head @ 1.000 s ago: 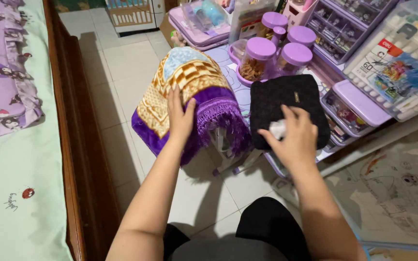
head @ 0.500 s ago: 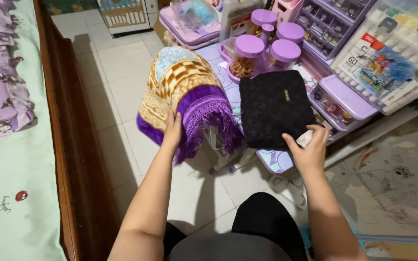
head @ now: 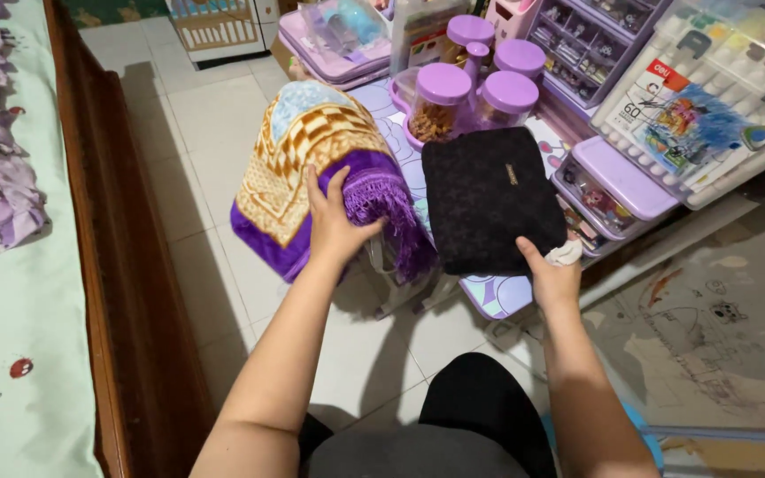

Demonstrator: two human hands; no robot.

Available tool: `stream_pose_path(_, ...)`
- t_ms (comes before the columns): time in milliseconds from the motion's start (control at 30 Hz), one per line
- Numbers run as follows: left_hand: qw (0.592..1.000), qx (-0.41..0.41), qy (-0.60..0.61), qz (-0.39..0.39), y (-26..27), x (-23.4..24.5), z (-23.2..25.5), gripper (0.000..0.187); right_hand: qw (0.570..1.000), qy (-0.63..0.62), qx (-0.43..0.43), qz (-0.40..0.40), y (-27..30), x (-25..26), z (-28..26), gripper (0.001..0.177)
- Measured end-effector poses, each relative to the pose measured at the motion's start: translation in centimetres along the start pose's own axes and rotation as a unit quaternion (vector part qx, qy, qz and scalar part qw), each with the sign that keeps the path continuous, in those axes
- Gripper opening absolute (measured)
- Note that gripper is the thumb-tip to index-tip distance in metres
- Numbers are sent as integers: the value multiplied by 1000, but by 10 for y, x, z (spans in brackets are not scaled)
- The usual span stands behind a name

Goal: Organizing various items on a desk, folding a prayer mat, and sweeping the floor in a bedroom.

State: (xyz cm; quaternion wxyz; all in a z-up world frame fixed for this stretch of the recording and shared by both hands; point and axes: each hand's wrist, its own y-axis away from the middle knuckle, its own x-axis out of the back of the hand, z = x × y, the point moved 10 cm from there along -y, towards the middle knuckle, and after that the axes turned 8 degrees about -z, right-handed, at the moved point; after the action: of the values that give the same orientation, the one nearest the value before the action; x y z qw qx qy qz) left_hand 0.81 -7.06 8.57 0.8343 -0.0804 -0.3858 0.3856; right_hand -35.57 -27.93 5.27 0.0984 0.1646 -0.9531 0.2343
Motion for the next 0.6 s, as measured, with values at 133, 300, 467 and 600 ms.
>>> stream_pose_path(133,999,22,24,-11,2,0,4,112,988,-153,4,-11,-1,-16,-57,65)
stream_pose_path(300,1000,25,-1,1,6,-4,-1,113,986,-136,96,31,-8,-33,-103,48)
stream_pose_path(467,1000,27,-12,9,11,-2,-2,112,971,51,215,94,-35,-44,-178,36)
stream_pose_path(600,999,26,-17,17,13,-1,-3,111,918,252,276,133,-65,-61,-232,35)
